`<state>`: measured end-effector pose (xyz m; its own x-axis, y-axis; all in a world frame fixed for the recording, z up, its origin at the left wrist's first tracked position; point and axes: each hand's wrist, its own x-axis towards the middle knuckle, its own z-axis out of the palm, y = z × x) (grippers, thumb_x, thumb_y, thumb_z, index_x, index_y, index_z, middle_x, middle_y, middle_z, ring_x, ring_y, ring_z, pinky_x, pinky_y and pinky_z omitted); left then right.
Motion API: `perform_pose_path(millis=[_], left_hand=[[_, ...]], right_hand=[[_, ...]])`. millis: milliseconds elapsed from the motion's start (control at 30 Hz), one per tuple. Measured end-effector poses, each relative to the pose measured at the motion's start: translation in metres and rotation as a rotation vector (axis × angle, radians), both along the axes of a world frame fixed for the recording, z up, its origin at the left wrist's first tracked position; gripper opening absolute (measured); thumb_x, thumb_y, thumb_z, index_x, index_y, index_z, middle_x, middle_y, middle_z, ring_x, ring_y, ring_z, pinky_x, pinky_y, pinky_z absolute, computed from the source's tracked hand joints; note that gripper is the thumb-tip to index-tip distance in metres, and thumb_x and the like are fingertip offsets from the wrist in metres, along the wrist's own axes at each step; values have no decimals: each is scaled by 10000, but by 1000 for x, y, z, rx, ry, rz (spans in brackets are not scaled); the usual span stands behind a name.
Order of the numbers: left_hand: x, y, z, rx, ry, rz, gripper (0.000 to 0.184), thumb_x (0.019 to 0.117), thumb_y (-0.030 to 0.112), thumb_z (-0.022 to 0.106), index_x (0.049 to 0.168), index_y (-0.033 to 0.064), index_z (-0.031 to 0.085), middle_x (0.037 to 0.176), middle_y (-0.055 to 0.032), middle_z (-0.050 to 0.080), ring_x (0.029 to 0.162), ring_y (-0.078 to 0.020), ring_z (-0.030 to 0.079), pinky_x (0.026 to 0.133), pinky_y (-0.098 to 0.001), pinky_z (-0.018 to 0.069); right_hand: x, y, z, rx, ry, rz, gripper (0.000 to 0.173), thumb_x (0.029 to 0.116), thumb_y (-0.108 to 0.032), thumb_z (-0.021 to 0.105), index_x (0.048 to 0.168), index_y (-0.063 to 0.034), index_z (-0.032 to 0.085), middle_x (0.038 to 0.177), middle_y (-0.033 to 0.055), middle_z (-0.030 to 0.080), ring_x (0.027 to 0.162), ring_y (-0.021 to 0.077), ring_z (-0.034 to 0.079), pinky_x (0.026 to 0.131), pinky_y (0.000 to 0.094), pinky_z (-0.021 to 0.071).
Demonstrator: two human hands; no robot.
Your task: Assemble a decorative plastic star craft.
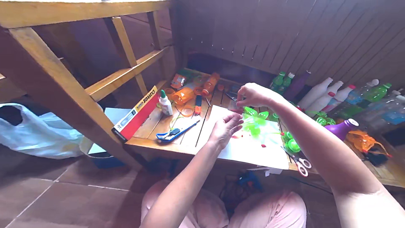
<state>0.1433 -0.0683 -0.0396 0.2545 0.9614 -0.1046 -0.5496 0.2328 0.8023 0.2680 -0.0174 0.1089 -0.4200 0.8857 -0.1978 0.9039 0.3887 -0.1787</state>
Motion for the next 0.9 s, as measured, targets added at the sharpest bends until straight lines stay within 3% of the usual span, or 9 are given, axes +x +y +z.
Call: perform_pose_path(millis=[33,100,233,333,467,567,767,900], left_hand=[[-5,0,-3,71,119,-4,268,1028,62,594,1278,-35,583,1130,-125,680,955,-166,695,847,-305,577],[-21,-1,-14,257,373,81,338,1033,88,596,1345,-41,571,1252,-154,652,1034,-182,695,883,-332,587],[-61,-8,-40,544,649,320,280,1047,164,549,1247,-4,651,1126,-89,709,810,-83,696,679,-248,589],[-77,-15,-56,575,613,442,264,1038,134,534,1210,-18,663,1003,-12,722,666,14,621,570,-145,519],[-84,-21,-72,618,491,522,244,1013,79,526,1195,-37,639,991,42,721,652,42,615,573,-117,528],[-87,-20,-80,686,434,516,210,1029,94,533,1184,17,653,1022,83,729,663,43,622,574,-120,534],[-88,-22,-83,719,423,486,189,1035,110,549,1168,55,670,1033,96,730,657,46,617,565,-113,527],[-88,-22,-83,725,436,487,195,1035,92,532,1162,42,671,1030,84,730,646,46,611,559,-112,524]], right_hand=[[5,6,3,23,9,-10,224,972,-202,705,1050,3,752,978,180,719,921,323,682,844,569,521],[19,24,6,62,19,-46,222,971,-199,711,1059,0,756,968,182,724,911,323,686,846,563,520],[60,80,-16,119,-61,-183,229,954,-216,734,1052,-11,757,1041,213,718,1031,403,676,904,655,503],[91,117,-47,179,-93,-262,208,949,-184,716,1075,-23,757,1115,235,711,1109,442,656,928,691,491],[114,144,-78,268,-82,-291,204,979,-163,665,1093,-20,756,1167,239,703,1176,442,630,995,647,470],[125,155,-96,295,-61,-261,214,987,-150,652,1104,-2,752,1199,247,691,1221,444,603,1031,633,452],[140,160,-127,369,-93,-67,246,986,-204,675,1032,28,745,1177,238,697,1193,437,618,1008,615,462],[138,154,-124,345,-89,-67,295,1015,-248,642,1044,28,740,1196,233,690,1209,419,611,1017,595,452]])
